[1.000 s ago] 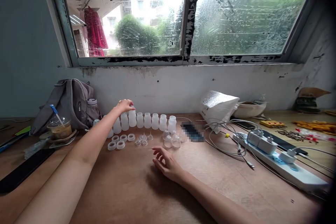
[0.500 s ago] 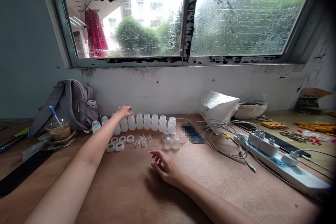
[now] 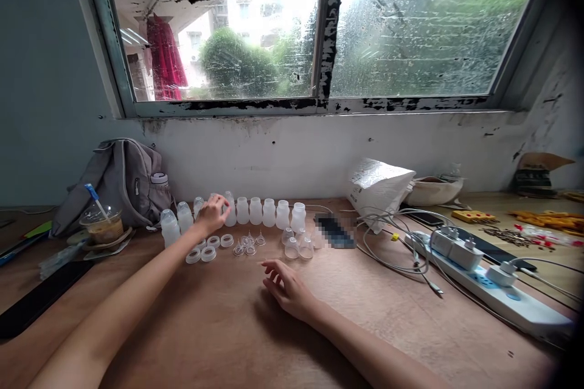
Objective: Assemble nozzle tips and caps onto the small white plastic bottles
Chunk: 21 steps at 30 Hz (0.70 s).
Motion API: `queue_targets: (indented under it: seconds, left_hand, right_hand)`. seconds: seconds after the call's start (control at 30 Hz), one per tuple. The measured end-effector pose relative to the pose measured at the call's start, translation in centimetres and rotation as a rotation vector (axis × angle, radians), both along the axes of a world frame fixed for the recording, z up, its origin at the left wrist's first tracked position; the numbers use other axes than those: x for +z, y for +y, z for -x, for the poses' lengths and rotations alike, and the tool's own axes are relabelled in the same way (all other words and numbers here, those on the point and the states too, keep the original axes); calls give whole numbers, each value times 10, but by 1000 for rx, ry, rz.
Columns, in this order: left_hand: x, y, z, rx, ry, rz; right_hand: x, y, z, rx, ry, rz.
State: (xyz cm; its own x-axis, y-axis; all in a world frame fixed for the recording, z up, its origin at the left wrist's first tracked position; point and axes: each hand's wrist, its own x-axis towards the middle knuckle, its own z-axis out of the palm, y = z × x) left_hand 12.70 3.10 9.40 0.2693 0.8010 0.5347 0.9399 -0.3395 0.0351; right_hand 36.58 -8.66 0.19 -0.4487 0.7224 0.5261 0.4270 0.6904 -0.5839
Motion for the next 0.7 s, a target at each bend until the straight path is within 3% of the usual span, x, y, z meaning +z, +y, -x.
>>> queue_targets:
  seconds: [0.13,0.27,0.37,0.5,0.7]
  left_hand:
    - [-39,-52,12,-92,84,29]
    - [-64,-73,26,-55,132,42]
    - [-72,-75,30,-12,136,17]
    - [-78,-74,28,63,130,-57]
    - [-88,-74,31,63,105,-89]
  right_hand:
    - [-7,12,10,-63,-58,-40]
    - [-6,38,26,-165,-194,-95]
    - [4,59,39,-269,-309,-161]
    - [15,73,54,-265,-540,-361]
    - [7,78,71,-259,-630,-417]
